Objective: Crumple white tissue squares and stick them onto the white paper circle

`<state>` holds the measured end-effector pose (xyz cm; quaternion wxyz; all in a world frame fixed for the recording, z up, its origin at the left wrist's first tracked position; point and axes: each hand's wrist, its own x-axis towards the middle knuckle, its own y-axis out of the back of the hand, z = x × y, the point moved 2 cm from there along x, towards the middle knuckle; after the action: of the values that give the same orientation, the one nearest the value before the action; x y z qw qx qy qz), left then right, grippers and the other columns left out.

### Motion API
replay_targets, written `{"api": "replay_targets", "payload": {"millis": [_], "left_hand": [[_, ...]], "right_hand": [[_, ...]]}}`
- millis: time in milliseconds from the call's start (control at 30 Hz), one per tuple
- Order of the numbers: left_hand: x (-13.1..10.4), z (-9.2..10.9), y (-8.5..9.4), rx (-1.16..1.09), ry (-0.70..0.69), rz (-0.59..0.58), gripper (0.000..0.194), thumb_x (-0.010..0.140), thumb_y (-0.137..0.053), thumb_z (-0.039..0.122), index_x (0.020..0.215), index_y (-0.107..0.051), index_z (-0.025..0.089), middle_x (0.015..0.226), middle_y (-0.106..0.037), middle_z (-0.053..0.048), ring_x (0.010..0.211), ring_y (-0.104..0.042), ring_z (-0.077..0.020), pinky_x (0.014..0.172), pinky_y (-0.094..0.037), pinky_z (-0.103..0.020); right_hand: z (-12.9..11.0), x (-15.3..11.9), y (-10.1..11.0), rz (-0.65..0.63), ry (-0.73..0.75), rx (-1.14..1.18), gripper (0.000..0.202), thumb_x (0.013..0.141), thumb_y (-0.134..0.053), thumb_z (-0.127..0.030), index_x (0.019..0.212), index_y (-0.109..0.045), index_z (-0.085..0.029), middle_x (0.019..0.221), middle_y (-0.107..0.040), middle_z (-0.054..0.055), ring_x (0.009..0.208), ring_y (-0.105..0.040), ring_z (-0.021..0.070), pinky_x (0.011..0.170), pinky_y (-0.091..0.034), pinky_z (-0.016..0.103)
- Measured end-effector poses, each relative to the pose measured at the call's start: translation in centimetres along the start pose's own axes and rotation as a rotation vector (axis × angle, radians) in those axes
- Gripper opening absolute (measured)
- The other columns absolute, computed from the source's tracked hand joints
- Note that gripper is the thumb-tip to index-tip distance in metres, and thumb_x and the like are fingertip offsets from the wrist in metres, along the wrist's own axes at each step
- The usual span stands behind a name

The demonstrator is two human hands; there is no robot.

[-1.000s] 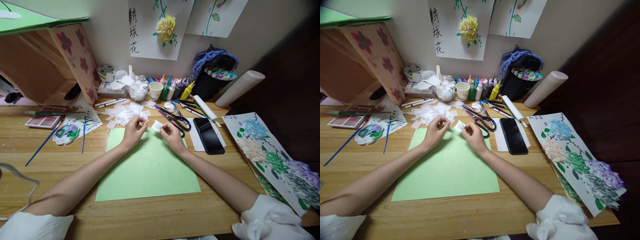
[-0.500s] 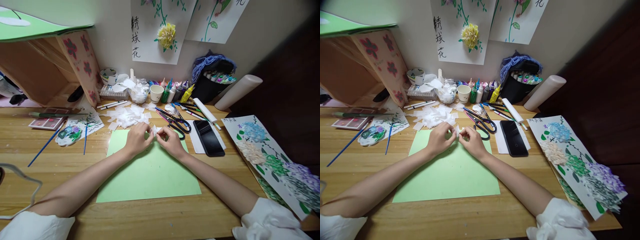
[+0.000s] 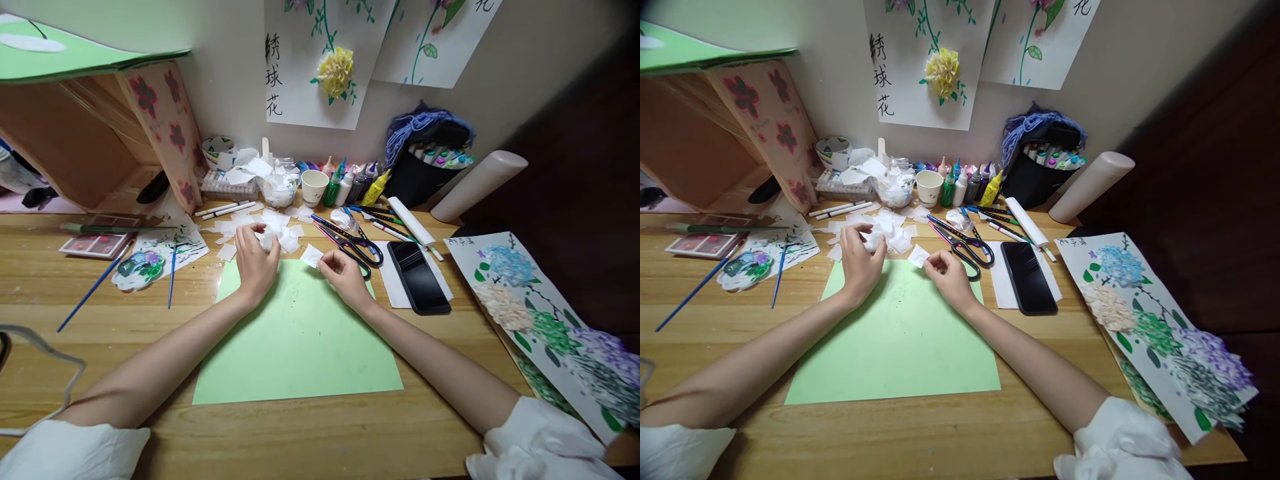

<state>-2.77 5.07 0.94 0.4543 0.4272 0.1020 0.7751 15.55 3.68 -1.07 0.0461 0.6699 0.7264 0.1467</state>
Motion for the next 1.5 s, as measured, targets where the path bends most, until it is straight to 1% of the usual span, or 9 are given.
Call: {"api": "replay_targets", "payload": {"millis": [67,167,200,233,400,733,1067,1267,1500], "left_hand": [[-0.2,0.7,0.0,-0.039,-0.144,-0.067,0.015,0.081,-0.051,0.021,0.095,-0.048,0.019,0.094,-0.053,-0.007,0.087,-0.048,-0.0194,0.076,-0.040,-0.034],[-1.2,2.0,-0.3,-0.078,-0.400,-0.348,0.007,0.082,-0.050,0.022,0.088,-0.054,0.020,0.086,-0.057,-0.005,0.084,-0.050,-0.0179,0.074,-0.040,-0.032],[-1.6,2.3,-0.3,-0.073,-0.450,-0.407,0.008,0.083,-0.050,0.024,0.087,-0.055,0.020,0.086,-0.058,-0.005,0.083,-0.051,-0.0177,0.073,-0.040,-0.031],[-1.9,2.6,-0.3,-0.058,-0.477,-0.432,0.011,0.083,-0.050,0.025,0.088,-0.057,0.019,0.086,-0.059,-0.005,0.083,-0.051,-0.0178,0.072,-0.040,-0.031],[-2.4,2.6,-0.4,0.040,-0.515,-0.409,0.020,0.086,-0.046,0.032,0.089,-0.060,0.018,0.085,-0.060,-0.006,0.081,-0.053,-0.0178,0.068,-0.039,-0.030],[-2.4,2.6,-0.3,0.047,-0.515,-0.399,0.021,0.085,-0.047,0.033,0.089,-0.061,0.018,0.083,-0.061,-0.006,0.079,-0.053,-0.0170,0.066,-0.040,-0.029],[-2.3,2.3,-0.5,0.007,-0.515,-0.325,0.014,0.084,-0.049,0.027,0.075,-0.056,0.018,0.074,-0.058,-0.002,0.071,-0.051,-0.0141,0.061,-0.037,-0.026],[-1.6,2.1,-0.5,-0.069,-0.303,-0.308,0.007,0.082,-0.049,0.021,0.076,-0.050,0.018,0.077,-0.056,-0.001,0.074,-0.051,-0.0134,0.067,-0.039,-0.026],[-1.0,1.5,-0.5,-0.138,-0.093,-0.277,0.007,0.082,-0.047,0.020,0.076,-0.047,0.018,0.077,-0.053,-0.001,0.074,-0.049,-0.0135,0.065,-0.038,-0.025]], "right_hand": [[0.0,0.0,0.0,-0.004,-0.001,0.002,0.019,0.076,-0.057,-0.036,0.072,-0.053,-0.017,0.069,-0.056,0.000,0.061,-0.049,0.0115,0.058,-0.041,0.025],[-0.1,0.0,-0.1,-0.022,0.010,0.022,0.020,0.076,-0.058,-0.037,0.073,-0.055,-0.017,0.070,-0.058,0.001,0.062,-0.051,0.0119,0.059,-0.043,0.026],[-0.1,0.0,-0.1,-0.029,0.010,0.033,0.021,0.075,-0.059,-0.037,0.073,-0.056,-0.017,0.071,-0.059,0.001,0.062,-0.052,0.0121,0.059,-0.044,0.026],[-0.1,0.0,-0.1,-0.035,0.008,0.045,0.021,0.075,-0.059,-0.038,0.074,-0.056,-0.017,0.071,-0.059,0.001,0.063,-0.053,0.0123,0.060,-0.044,0.026],[0.0,0.0,-0.1,-0.040,-0.005,0.074,0.021,0.075,-0.060,-0.038,0.075,-0.059,-0.017,0.075,-0.062,0.002,0.067,-0.057,0.0134,0.062,-0.046,0.026],[0.2,0.0,-0.1,-0.033,-0.025,0.091,0.019,0.073,-0.063,-0.035,0.077,-0.060,-0.017,0.078,-0.064,0.004,0.071,-0.060,0.0147,0.067,-0.049,0.028],[-0.6,-0.4,-0.2,-0.063,0.064,-0.004,0.011,0.076,-0.059,-0.028,0.075,-0.058,-0.018,0.075,-0.061,0.002,0.069,-0.056,0.0139,0.066,-0.046,0.027],[-0.4,-0.3,0.0,-0.021,0.030,-0.021,0.010,0.075,-0.057,-0.026,0.073,-0.051,-0.019,0.071,-0.055,0.000,0.065,-0.051,0.0126,0.062,-0.042,0.025],[-0.4,-0.3,-0.1,-0.032,0.016,-0.045,0.008,0.074,-0.056,-0.024,0.072,-0.050,-0.019,0.070,-0.053,-0.001,0.064,-0.049,0.0121,0.061,-0.040,0.025]]}}
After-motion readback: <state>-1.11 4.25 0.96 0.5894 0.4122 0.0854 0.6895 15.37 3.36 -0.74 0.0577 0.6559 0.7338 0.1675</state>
